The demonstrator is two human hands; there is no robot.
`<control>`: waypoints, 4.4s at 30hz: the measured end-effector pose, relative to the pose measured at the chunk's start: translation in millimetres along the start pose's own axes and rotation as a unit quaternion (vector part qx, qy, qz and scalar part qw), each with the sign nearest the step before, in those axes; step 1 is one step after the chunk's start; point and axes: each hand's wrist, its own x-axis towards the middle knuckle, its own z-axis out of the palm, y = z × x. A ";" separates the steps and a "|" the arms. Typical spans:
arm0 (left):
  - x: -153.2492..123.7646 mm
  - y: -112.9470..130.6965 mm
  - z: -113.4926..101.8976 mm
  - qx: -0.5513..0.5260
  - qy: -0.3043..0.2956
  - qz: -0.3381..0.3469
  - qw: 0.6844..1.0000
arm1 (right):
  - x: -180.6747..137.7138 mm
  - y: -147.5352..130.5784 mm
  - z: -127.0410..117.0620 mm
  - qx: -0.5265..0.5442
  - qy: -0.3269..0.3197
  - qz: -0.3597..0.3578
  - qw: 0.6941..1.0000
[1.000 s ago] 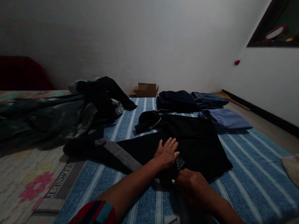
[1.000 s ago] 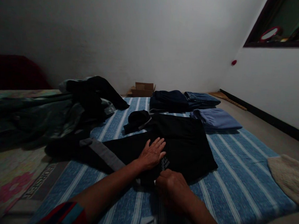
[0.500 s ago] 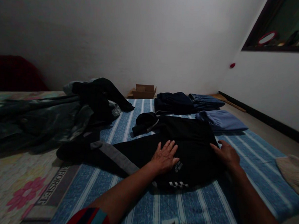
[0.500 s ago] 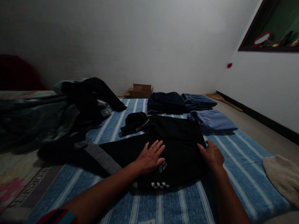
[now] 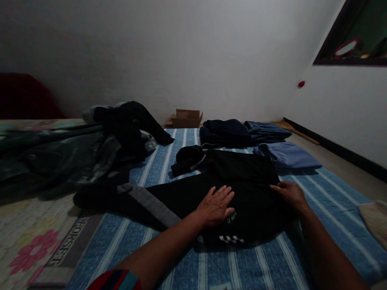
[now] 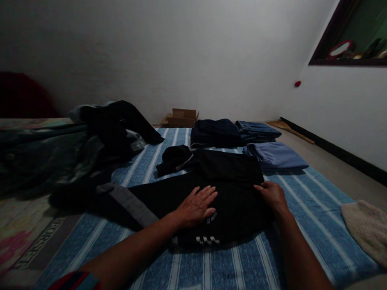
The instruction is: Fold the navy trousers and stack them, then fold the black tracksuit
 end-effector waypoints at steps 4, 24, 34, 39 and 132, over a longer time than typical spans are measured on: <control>-3.0 2.7 -4.5 -0.003 -0.009 0.011 1.000 | 0.1 -0.8 -6.3 -0.025 0.026 -0.018 0.999; -14.6 15.1 1.5 -0.005 -0.014 0.053 0.998 | -69.2 -55.3 14.2 -0.118 0.073 -0.252 0.958; -15.4 17.4 7.0 -0.002 0.004 0.063 0.998 | -107.7 -54.2 68.0 -0.125 0.048 -0.323 0.937; -16.6 21.4 -3.9 -0.028 -0.002 0.056 0.998 | -108.8 -48.5 70.1 -0.149 0.023 -0.308 0.939; 75.9 24.0 1.5 -0.049 -0.001 -0.055 0.997 | -126.7 -51.6 63.0 -0.140 0.022 -0.304 0.942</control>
